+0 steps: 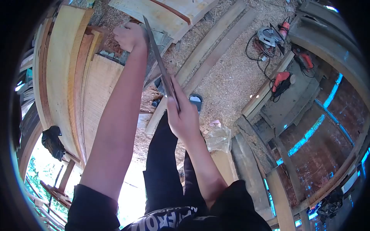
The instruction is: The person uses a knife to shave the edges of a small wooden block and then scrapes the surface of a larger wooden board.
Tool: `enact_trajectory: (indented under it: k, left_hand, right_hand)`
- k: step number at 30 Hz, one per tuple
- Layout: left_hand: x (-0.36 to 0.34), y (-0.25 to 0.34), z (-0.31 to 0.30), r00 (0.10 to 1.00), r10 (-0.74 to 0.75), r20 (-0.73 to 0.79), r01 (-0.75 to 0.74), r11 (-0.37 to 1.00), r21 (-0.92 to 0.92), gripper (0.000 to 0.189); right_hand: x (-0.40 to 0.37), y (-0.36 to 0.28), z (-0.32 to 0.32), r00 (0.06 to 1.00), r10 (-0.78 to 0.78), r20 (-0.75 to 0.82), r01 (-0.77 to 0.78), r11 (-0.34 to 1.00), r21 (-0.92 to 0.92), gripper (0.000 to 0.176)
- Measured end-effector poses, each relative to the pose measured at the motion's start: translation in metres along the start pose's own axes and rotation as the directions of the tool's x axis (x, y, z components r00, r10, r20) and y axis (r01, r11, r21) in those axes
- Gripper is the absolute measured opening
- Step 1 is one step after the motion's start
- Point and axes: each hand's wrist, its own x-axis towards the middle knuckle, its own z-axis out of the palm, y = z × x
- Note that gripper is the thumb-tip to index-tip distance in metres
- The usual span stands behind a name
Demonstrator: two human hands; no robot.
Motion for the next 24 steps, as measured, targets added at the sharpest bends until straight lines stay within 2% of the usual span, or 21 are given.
enact_trajectory:
  k: [1, 2, 4, 5, 7, 8, 10, 11, 12, 14, 15, 17, 18, 20, 22, 24]
  left_hand:
    - [0.000, 0.000, 0.000, 1.000, 0.000, 0.007, 0.000, 1.000, 0.003, 0.032]
    - [0.000, -0.001, -0.001, 1.000, 0.001, 0.014, -0.001, 1.000, 0.010, 0.032]
    - [-0.001, 0.002, -0.003, 1.000, -0.002, 0.017, 0.002, 1.000, 0.002, 0.032]
    - [-0.002, 0.002, -0.004, 1.000, -0.012, 0.018, 0.013, 1.000, -0.007, 0.031]
    - [-0.003, -0.001, -0.002, 1.000, -0.009, -0.006, 0.009, 1.000, -0.012, 0.031]
    - [-0.001, 0.000, 0.002, 1.000, -0.003, -0.029, 0.003, 1.000, -0.024, 0.031]
    - [0.000, -0.004, 0.001, 1.000, -0.007, -0.005, 0.007, 1.000, -0.005, 0.033]
    - [0.001, -0.003, 0.002, 1.000, -0.013, 0.015, 0.013, 1.000, 0.006, 0.036]
    - [0.000, -0.003, 0.001, 1.000, -0.017, 0.015, 0.017, 1.000, 0.007, 0.036]
    - [-0.001, -0.002, -0.002, 1.000, 0.002, 0.029, -0.002, 1.000, -0.003, 0.035]
    - [0.000, 0.000, -0.002, 1.000, -0.011, 0.020, 0.011, 1.000, -0.006, 0.035]
    - [0.001, -0.001, 0.001, 0.999, -0.044, 0.010, 0.044, 0.999, 0.027, 0.035]
    - [0.002, -0.002, 0.004, 0.998, -0.057, -0.001, 0.057, 0.998, 0.026, 0.035]
    - [0.002, -0.006, 0.007, 1.000, -0.019, -0.022, 0.020, 0.998, 0.052, 0.035]
    - [0.001, -0.006, 0.008, 0.998, -0.016, -0.062, 0.021, 0.996, 0.081, 0.035]
    - [0.000, 0.000, 0.001, 0.998, -0.055, -0.008, 0.055, 0.998, 0.002, 0.034]
  right_hand:
    - [-0.003, 0.006, -0.001, 0.998, -0.066, -0.016, 0.066, 0.998, -0.014, 0.051]
    - [-0.003, 0.015, 0.001, 0.998, -0.064, -0.014, 0.063, 0.998, -0.009, 0.051]
    - [0.034, -0.019, 0.005, 0.983, 0.164, 0.079, -0.160, 0.986, -0.053, 0.051]
    - [0.046, -0.021, 0.008, 0.984, 0.159, 0.085, -0.155, 0.986, -0.055, 0.051]
    - [0.060, -0.023, 0.012, 0.960, 0.244, 0.138, -0.247, 0.969, 0.001, 0.052]
    - [0.051, -0.017, 0.010, 0.962, 0.238, 0.135, -0.241, 0.971, 0.003, 0.052]
    - [0.003, 0.010, 0.003, 0.996, 0.088, 0.019, -0.088, 0.996, -0.009, 0.052]
    - [-0.011, 0.023, 0.002, 0.997, 0.077, 0.002, -0.077, 0.995, 0.057, 0.052]
    - [-0.005, 0.017, 0.002, 0.997, 0.078, 0.004, -0.079, 0.995, 0.053, 0.052]
    - [0.024, -0.008, 0.004, 0.992, 0.118, 0.051, -0.112, 0.988, -0.109, 0.052]
    - [0.040, -0.014, 0.007, 0.992, 0.112, 0.062, -0.104, 0.988, -0.118, 0.052]
    - [0.062, -0.022, 0.015, 0.959, 0.255, 0.124, -0.251, 0.967, -0.047, 0.052]
    - [0.052, -0.016, 0.015, 0.959, 0.249, 0.136, -0.244, 0.968, -0.056, 0.052]
    - [0.016, 0.008, 0.009, 1.000, 0.012, 0.004, -0.012, 0.999, 0.043, 0.052]
    - [0.004, 0.019, 0.007, 1.000, -0.004, 0.020, 0.003, 0.999, 0.038, 0.052]
    - [0.009, 0.020, 0.007, 0.999, -0.017, 0.033, 0.016, 0.999, 0.032, 0.052]
